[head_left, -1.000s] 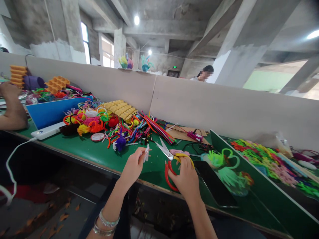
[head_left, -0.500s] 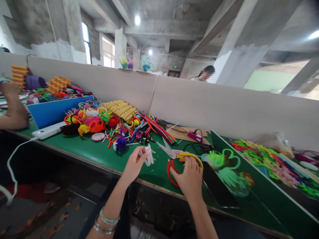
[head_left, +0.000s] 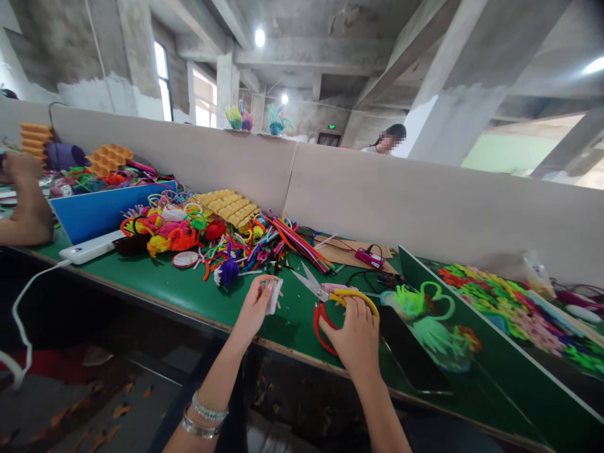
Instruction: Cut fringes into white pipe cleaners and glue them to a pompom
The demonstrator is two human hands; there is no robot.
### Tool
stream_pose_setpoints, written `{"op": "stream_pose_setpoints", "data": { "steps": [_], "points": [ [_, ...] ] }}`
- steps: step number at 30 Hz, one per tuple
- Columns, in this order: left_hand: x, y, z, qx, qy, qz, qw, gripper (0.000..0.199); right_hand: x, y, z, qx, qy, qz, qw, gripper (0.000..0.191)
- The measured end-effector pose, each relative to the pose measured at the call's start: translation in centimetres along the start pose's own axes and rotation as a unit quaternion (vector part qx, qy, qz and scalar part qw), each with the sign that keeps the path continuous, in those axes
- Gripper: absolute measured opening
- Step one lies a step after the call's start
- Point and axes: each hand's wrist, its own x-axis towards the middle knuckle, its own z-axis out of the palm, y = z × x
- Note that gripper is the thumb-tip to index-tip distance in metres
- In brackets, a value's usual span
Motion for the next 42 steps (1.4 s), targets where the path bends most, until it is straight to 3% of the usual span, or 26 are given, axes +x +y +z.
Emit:
{"op": "stream_pose_setpoints", "data": {
  "steps": [3, 8, 16, 20, 26, 28, 30, 34, 37, 42],
  "points": [
    [-0.1, -0.1, 0.4, -0.047, 0.013, -0.046, 0.998, 0.040, 0.0, 0.0, 0.0, 0.002, 0.000, -0.003, 1.000, 0.048],
    [-0.6, 0.0, 1.1, -0.026, -0.031, -0.069, 0.997, 0.055, 0.0, 0.1, 0.1, 0.005, -0.007, -0.004, 1.000, 0.047],
    [0.0, -1.4, 1.4, -0.008, 0.014, -0.073, 0.997, 0.042, -0.1, 0.1, 0.1, 0.007, -0.008, -0.004, 1.000, 0.046],
    [-0.2, -0.9, 1.2, -0.013, -0.022, -0.087, 0.996, 0.034, 0.0, 0.1, 0.1, 0.005, -0.003, -0.008, 1.000, 0.046],
    [-0.6, 0.2, 1.2, -0.044, -0.072, -0.104, 0.991, 0.040, -0.1, 0.1, 0.3, 0.014, -0.013, -0.005, 1.000, 0.047],
    [-0.6, 0.1, 1.0, -0.023, -0.072, -0.090, 0.993, 0.041, -0.1, 0.1, 0.3, 0.016, -0.011, -0.004, 1.000, 0.047],
    [-0.6, -0.1, 0.8, 0.051, -0.057, -0.036, 0.996, 0.038, -0.1, 0.1, 0.2, 0.022, -0.007, -0.004, 1.000, 0.047],
    [-0.3, -0.3, 0.3, 0.217, -0.025, 0.064, 0.974, 0.034, 0.0, -0.1, 0.2, 0.074, 0.005, -0.006, 0.997, 0.046],
    [-0.3, -0.1, 0.2, 0.208, -0.021, 0.055, 0.976, 0.034, 0.0, -0.5, 0.1, 0.127, 0.009, -0.013, 0.992, 0.047],
    [-0.4, 0.0, 0.6, 0.130, 0.045, 0.021, 0.990, 0.035, -0.2, -1.3, 0.0, 0.181, -0.004, -0.028, 0.983, 0.043]
  ]
}}
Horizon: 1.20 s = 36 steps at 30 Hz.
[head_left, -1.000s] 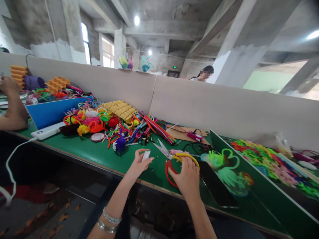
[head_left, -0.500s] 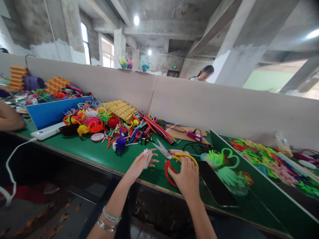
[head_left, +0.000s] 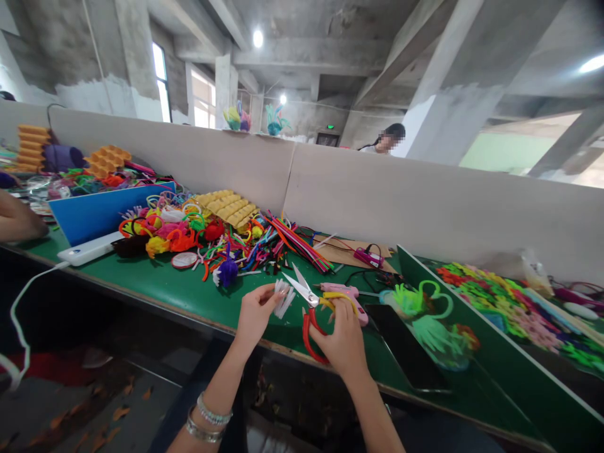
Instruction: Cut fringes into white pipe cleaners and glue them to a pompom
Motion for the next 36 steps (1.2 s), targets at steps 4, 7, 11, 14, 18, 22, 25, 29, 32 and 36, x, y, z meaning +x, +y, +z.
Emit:
{"op": "stream_pose_setpoints", "data": {
  "steps": [4, 7, 11, 14, 18, 22, 25, 29, 32, 36],
  "points": [
    [0.0, 0.0, 0.1, -0.027, 0.038, -0.007, 0.999, 0.032, -0.1, -0.8, -0.1, 0.044, -0.038, -0.012, 0.998, 0.041],
    [0.0, 0.0, 0.1, -0.060, 0.046, -0.012, 0.997, 0.030, -0.1, -1.3, -0.3, 0.070, -0.087, -0.008, 0.994, 0.040],
    [-0.1, 0.3, 0.2, -0.109, 0.027, -0.011, 0.994, 0.033, -0.1, -1.5, -0.2, 0.078, -0.124, 0.011, 0.989, 0.035],
    [-0.1, 0.5, 0.2, -0.131, 0.000, -0.026, 0.991, 0.039, -0.1, -1.3, -0.1, 0.069, -0.117, 0.021, 0.991, 0.034],
    [-0.3, 0.8, 0.0, -0.125, -0.054, -0.035, 0.990, 0.044, -0.3, -1.1, 0.1, 0.051, -0.105, 0.030, 0.993, 0.033],
    [-0.7, 0.8, 0.1, -0.110, -0.054, -0.029, 0.992, 0.049, -0.3, -1.0, 0.3, 0.041, -0.094, 0.026, 0.994, 0.037],
    [-0.9, 0.8, 0.4, -0.136, -0.058, -0.038, 0.988, 0.050, -0.3, -1.0, 0.4, 0.036, -0.093, 0.021, 0.995, 0.037],
    [-1.0, 1.0, 0.6, -0.207, -0.100, -0.061, 0.971, 0.049, -0.3, -1.0, 0.4, 0.038, -0.097, 0.017, 0.994, 0.035],
    [-1.1, 1.4, 0.6, -0.224, -0.132, -0.069, 0.963, 0.050, -0.3, -1.0, 0.3, 0.040, -0.097, 0.019, 0.994, 0.034],
    [-1.4, 2.1, 0.7, -0.220, -0.151, -0.054, 0.962, 0.049, -0.4, -1.0, 0.3, 0.040, -0.097, 0.021, 0.994, 0.036]
  ]
}}
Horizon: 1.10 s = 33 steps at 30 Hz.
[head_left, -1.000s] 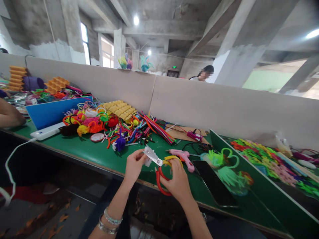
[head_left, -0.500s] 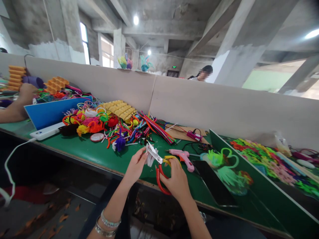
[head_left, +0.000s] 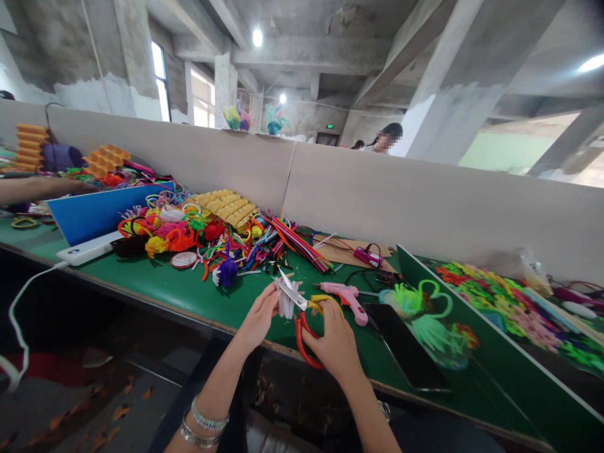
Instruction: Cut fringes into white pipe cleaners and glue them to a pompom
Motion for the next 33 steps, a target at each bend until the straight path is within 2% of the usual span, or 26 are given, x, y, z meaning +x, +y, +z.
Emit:
{"op": "stream_pose_setpoints", "data": {
  "steps": [4, 14, 20, 23, 25, 28, 33],
  "points": [
    [-0.2, 0.1, 0.2, 0.019, -0.012, 0.009, 1.000, 0.046, -0.1, 0.0, 0.1, -0.004, 0.008, -0.002, 1.000, 0.038],
    [0.4, -1.2, -0.8, 0.098, 0.066, 0.021, 0.993, 0.049, -0.1, -0.3, -0.2, 0.031, -0.012, 0.023, 0.999, 0.035],
    [0.6, -1.0, -1.1, 0.166, 0.080, 0.049, 0.982, 0.044, 0.0, -0.7, -0.6, 0.031, -0.044, 0.027, 0.998, 0.035],
    [0.8, -0.8, -1.2, 0.205, 0.110, 0.085, 0.969, 0.036, 0.0, -0.9, -0.7, 0.026, -0.051, 0.027, 0.998, 0.034],
    [0.9, -0.7, -1.2, 0.195, 0.135, 0.103, 0.966, 0.033, 0.0, -0.9, -0.7, 0.026, -0.053, 0.021, 0.998, 0.033],
    [0.9, -0.8, -1.3, 0.154, 0.165, 0.086, 0.970, 0.035, 0.0, -0.9, -0.6, 0.024, -0.052, 0.013, 0.998, 0.033],
    [0.9, -0.7, -1.4, 0.121, 0.158, 0.056, 0.978, 0.037, -0.1, -0.7, -0.4, 0.017, -0.053, 0.017, 0.998, 0.032]
  ]
}}
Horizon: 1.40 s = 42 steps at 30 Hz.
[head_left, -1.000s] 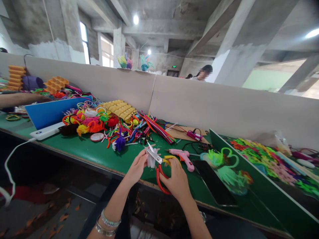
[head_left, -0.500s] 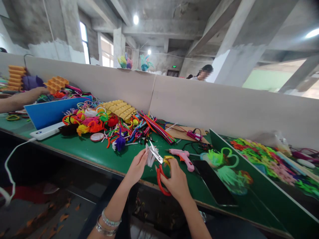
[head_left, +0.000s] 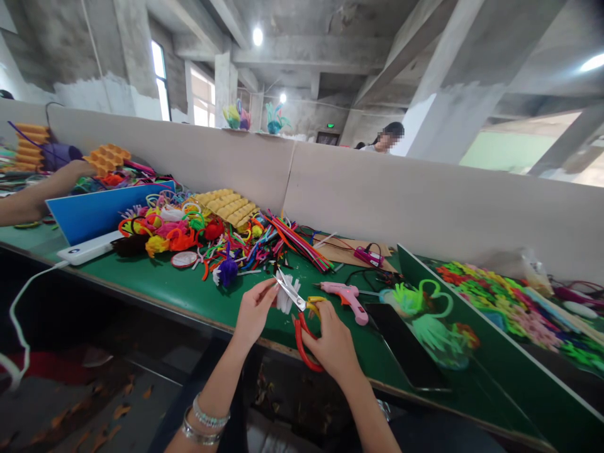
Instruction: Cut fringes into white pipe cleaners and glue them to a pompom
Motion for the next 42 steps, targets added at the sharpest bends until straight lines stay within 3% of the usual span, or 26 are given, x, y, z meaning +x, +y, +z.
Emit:
{"op": "stream_pose_setpoints", "data": {
  "steps": [12, 22, 42],
  "points": [
    [-0.23, 0.22, -0.06, -0.016, -0.056, -0.007, 0.998, 0.041, 0.03, 0.25, 0.18, -0.032, 0.009, 0.001, 0.999, 0.032],
    [-0.08, 0.28, -0.05, -0.012, -0.060, -0.013, 0.998, 0.039, 0.01, 0.41, 0.28, -0.031, 0.023, -0.013, 0.999, 0.032],
    [-0.50, 0.64, 0.43, -0.011, -0.056, -0.001, 0.998, 0.035, -0.07, -0.49, -0.28, -0.035, -0.019, 0.013, 0.999, 0.028]
  ]
}}
